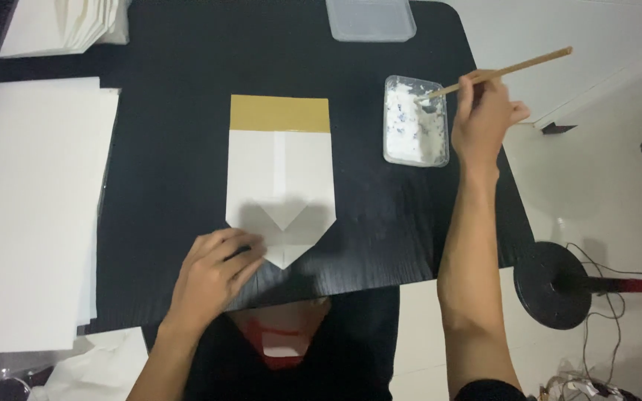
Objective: Applying glue to paper sheets and folding them to manually assemble paper bags.
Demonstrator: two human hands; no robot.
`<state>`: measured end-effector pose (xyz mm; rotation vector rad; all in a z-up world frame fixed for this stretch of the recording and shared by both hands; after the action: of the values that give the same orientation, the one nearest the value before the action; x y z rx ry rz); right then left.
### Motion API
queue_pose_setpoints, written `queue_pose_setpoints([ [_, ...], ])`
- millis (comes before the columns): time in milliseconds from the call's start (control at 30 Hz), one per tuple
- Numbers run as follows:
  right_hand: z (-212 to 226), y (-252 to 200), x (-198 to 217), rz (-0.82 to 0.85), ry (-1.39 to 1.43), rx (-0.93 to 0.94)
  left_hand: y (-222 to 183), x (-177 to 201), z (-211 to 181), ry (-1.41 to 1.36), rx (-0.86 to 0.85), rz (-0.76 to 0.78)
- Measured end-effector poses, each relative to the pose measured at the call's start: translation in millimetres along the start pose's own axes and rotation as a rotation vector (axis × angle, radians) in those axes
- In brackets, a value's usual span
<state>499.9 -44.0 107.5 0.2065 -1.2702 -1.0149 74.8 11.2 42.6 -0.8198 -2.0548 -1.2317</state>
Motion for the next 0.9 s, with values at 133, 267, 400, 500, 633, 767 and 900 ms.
queue_pose_setpoints([
  [133, -13.7, -3.0, -7.2, -0.037, -0.029, 0.028, 2.1, -3.3, 4.3, 0.005, -0.004, 0.001],
  [267, -30.0, -4.9, -7.6, -0.132, -0.023, 0.043, -3.1, -13.5, 9.7, 0.051, -0.035, 0.046],
  [400, -24.5, -5.2, -16.8, -0.073, 0.063, -0.011, -2.1, -12.4, 7.7, 0.065, -0.028, 0.049],
  [500, -20.3, -5.6, -16.0, -0.090, 0.078, -0.016, -1.0, -12.0, 6.1, 0.080, -0.023, 0.048],
  [633, -23.7, -8.0, -16.6, -0.137, 0.153, 0.002, 0.3, -10.9, 4.7, 0.080, -0.032, 0.053],
  [767, -20.8, -12.2, -15.2, -0.135, 0.156, 0.011, -2.8, -12.5, 2.5, 0.098, -0.051, 0.069],
  [900, -23.5, -14.8, -17.7, -0.164, 0.146, 0.008, -3.9, -13.8, 5.5, 0.076, -0.024, 0.079],
])
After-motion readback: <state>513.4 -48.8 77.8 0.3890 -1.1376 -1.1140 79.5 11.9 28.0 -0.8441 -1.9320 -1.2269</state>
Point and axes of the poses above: each hand's wrist, its own y-axis towards the middle knuckle, its own x-axis out of the back of the hand, z = x × y, the point moved 9 cm from there along y, towards the middle knuckle, and after that the axes turned 1 degree about -x, right-handed, at the moved point
